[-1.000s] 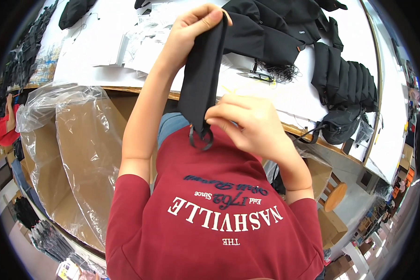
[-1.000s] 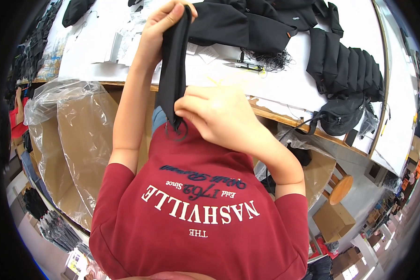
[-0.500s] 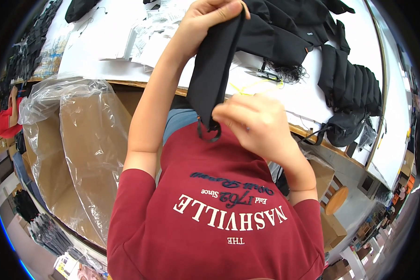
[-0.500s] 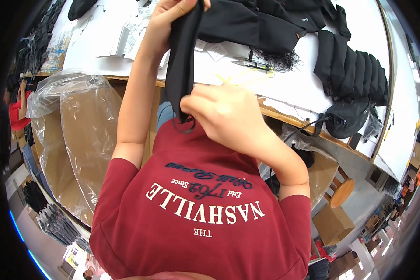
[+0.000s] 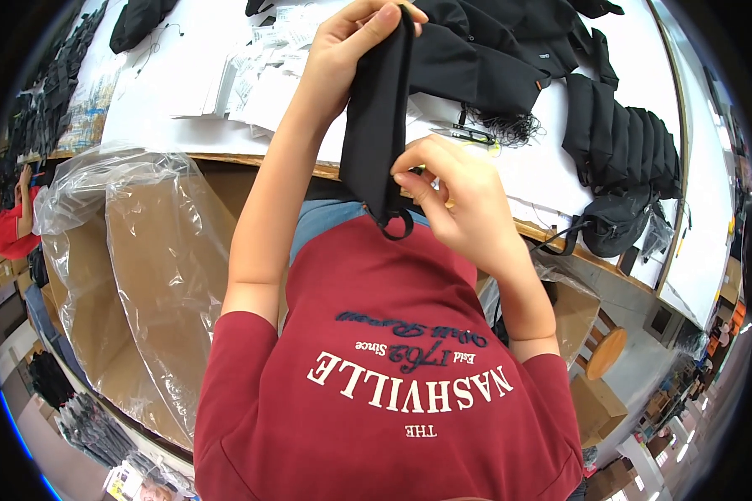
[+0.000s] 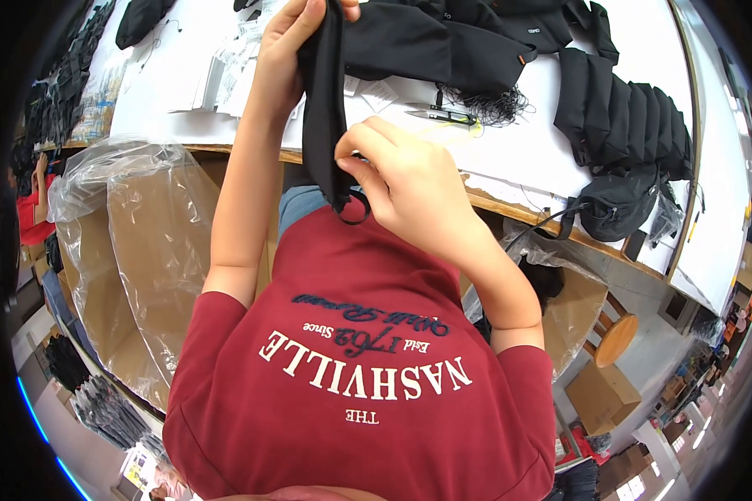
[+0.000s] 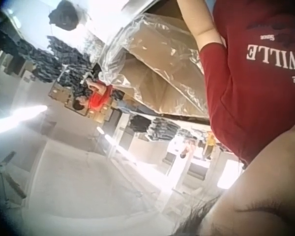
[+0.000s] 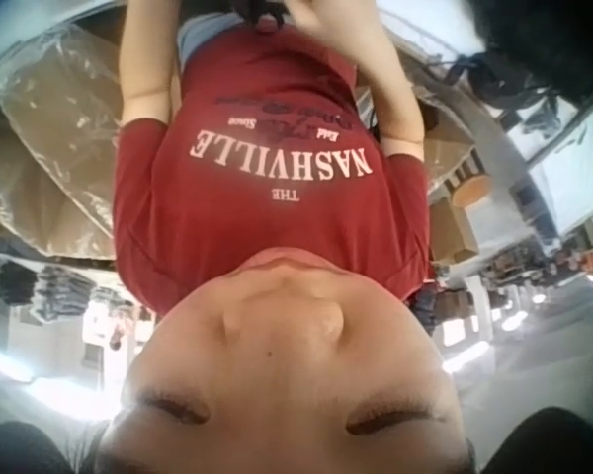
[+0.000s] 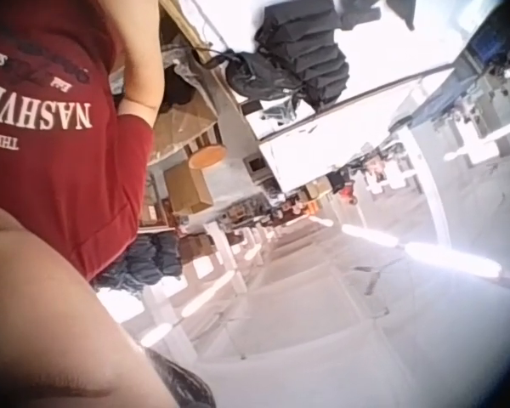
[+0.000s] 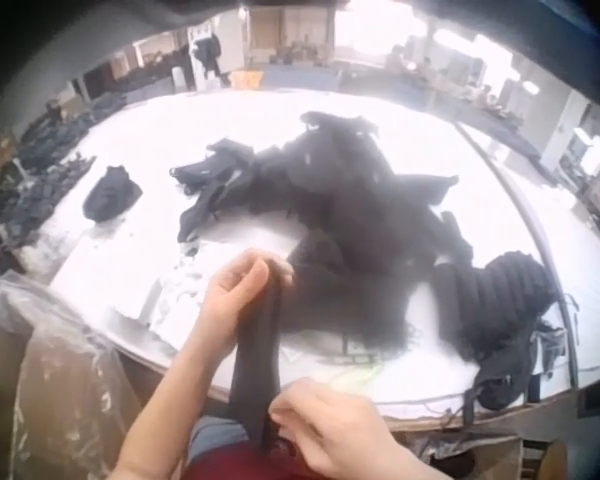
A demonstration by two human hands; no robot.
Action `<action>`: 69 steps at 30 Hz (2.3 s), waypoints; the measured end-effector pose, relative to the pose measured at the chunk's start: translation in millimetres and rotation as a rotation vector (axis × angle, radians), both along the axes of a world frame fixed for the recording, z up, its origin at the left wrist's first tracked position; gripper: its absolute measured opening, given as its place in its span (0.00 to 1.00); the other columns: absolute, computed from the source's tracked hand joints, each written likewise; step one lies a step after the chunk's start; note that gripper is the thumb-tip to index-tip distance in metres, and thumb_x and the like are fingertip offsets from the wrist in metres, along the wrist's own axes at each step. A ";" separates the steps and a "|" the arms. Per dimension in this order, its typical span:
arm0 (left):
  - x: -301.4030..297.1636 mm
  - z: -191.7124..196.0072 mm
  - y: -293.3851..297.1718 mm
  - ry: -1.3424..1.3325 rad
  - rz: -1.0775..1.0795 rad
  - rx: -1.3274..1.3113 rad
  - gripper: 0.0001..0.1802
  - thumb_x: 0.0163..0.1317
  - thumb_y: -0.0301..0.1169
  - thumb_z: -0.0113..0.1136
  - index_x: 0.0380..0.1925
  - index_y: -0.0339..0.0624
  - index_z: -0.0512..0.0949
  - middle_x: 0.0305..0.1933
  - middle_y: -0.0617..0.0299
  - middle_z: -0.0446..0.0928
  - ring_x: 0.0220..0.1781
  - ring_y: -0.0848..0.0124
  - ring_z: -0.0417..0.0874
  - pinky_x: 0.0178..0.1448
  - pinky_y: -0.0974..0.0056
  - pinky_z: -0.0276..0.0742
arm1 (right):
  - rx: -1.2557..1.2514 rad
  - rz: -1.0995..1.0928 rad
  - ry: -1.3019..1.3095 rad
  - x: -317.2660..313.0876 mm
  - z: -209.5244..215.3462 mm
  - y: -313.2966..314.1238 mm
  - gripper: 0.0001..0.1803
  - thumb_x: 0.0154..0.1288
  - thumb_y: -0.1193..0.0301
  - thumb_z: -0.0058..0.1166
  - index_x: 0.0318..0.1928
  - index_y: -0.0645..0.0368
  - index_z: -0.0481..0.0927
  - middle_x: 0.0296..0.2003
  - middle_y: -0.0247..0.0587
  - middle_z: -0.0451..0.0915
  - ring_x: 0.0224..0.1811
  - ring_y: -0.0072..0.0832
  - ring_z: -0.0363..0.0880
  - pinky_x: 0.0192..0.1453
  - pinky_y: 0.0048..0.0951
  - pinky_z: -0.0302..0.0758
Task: Assembling and packing small black zippered pouches with labels and accessories.
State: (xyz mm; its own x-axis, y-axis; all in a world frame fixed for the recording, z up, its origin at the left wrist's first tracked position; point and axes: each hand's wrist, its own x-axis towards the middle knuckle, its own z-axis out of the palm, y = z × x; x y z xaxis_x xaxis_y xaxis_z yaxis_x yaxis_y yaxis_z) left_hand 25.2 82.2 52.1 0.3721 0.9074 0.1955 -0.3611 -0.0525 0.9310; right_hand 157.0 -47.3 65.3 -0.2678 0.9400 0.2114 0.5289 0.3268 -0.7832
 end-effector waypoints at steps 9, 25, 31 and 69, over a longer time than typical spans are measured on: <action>-45.3 -74.2 -47.8 -0.138 -0.449 -0.530 0.43 0.65 0.59 0.49 0.66 0.33 0.58 0.64 0.47 0.68 0.65 0.61 0.70 0.68 0.57 0.65 | 0.165 -0.164 0.195 12.0 -6.6 0.5 0.07 0.56 0.83 0.57 0.34 0.61 0.76 0.29 0.39 0.78 0.25 0.33 0.77 0.28 0.27 0.72; -41.5 -68.4 -89.3 -0.142 -0.348 -0.752 0.34 0.55 0.31 0.68 0.60 0.36 0.65 0.51 0.56 0.77 0.49 0.70 0.81 0.52 0.68 0.78 | 0.223 -0.409 0.047 36.0 15.3 18.2 0.02 0.60 0.78 0.57 0.34 0.61 0.78 0.25 0.32 0.78 0.20 0.19 0.69 0.24 0.20 0.65; -35.8 -67.0 -91.4 -0.324 -0.175 -0.874 0.23 0.66 0.40 0.57 0.55 0.36 0.70 0.46 0.51 0.79 0.43 0.64 0.83 0.42 0.60 0.83 | 0.442 -0.402 -0.120 40.8 6.3 25.7 0.10 0.57 0.74 0.62 0.41 0.57 0.81 0.42 0.38 0.74 0.33 0.28 0.73 0.36 0.25 0.70; -30.2 -64.0 -72.1 -0.531 0.083 -0.684 0.23 0.69 0.49 0.50 0.47 0.40 0.75 0.40 0.57 0.77 0.40 0.67 0.75 0.43 0.63 0.74 | -0.039 -0.333 0.345 -12.7 -9.5 -13.7 0.10 0.55 0.70 0.65 0.34 0.59 0.77 0.28 0.32 0.73 0.25 0.21 0.70 0.25 0.21 0.65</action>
State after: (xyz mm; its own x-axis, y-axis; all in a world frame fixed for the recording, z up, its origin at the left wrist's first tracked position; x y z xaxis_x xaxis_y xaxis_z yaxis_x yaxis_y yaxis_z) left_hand -5.0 10.1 -11.9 0.3136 0.9094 -0.2733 -0.7767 0.4113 0.4770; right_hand 144.4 -61.0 55.8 0.1288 0.9718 0.1976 0.3066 0.1505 -0.9399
